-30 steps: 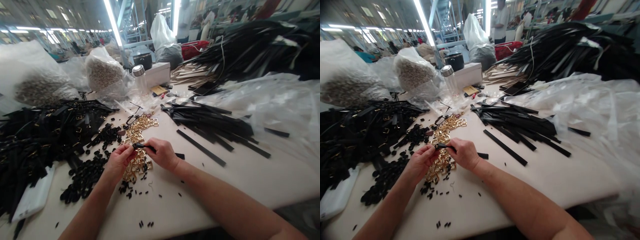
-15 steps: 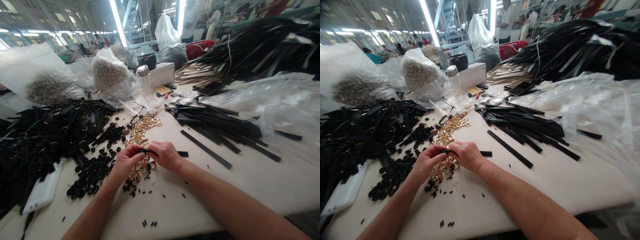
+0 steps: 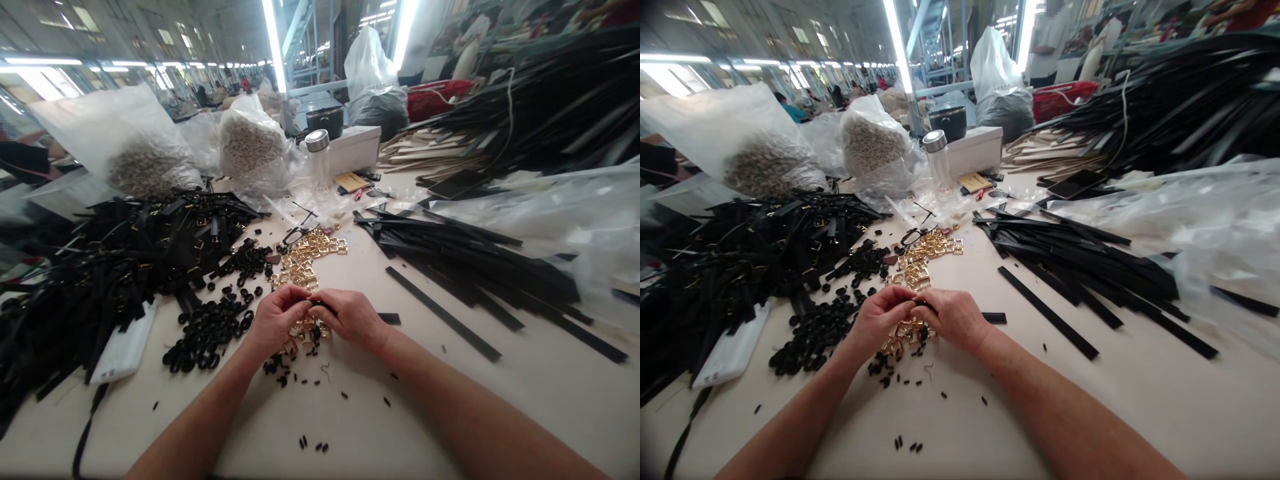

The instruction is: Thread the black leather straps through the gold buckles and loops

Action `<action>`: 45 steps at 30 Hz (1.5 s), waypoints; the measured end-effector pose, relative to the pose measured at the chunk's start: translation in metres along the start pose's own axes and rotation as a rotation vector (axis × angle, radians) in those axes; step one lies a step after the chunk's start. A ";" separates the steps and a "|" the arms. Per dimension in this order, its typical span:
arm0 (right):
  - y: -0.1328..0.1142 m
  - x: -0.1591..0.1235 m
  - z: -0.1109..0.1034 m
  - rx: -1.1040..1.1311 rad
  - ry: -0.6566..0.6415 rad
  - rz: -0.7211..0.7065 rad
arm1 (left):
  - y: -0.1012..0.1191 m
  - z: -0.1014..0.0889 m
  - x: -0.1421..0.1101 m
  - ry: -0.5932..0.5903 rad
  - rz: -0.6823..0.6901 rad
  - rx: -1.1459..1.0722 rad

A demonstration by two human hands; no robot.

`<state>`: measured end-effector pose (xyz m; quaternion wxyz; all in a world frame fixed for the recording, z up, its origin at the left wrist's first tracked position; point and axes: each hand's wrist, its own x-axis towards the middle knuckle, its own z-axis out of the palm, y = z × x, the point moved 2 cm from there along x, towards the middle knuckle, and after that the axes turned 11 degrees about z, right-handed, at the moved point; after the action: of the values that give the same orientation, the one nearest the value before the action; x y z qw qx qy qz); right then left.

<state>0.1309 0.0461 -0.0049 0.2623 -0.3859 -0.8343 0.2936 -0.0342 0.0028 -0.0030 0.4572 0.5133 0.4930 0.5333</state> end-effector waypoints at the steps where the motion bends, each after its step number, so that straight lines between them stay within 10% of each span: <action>1: 0.001 0.000 0.000 -0.029 0.002 -0.012 | 0.000 -0.002 0.001 -0.005 -0.002 -0.005; 10: 0.013 0.006 -0.008 -0.090 0.127 0.026 | 0.010 -0.022 0.007 0.147 0.073 0.148; 20: 0.030 0.013 -0.007 -0.003 0.195 0.266 | 0.025 0.017 -0.006 -0.560 0.521 0.964; 25: 0.030 0.013 -0.004 0.001 0.201 0.267 | 0.016 0.029 -0.009 -0.630 0.615 1.063; 31: 0.027 0.012 -0.008 0.031 0.209 0.268 | 0.012 0.022 -0.009 -0.483 0.542 0.940; 39: 0.020 0.009 -0.005 0.244 0.152 0.251 | 0.019 -0.008 -0.001 0.107 0.130 0.263; 45: 0.015 0.006 0.002 0.329 0.059 0.208 | 0.014 -0.017 0.003 0.222 0.029 0.025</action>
<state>0.1338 0.0588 -0.0153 0.3145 -0.4304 -0.7227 0.4399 -0.0511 0.0036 0.0115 0.3857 0.4639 0.5399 0.5870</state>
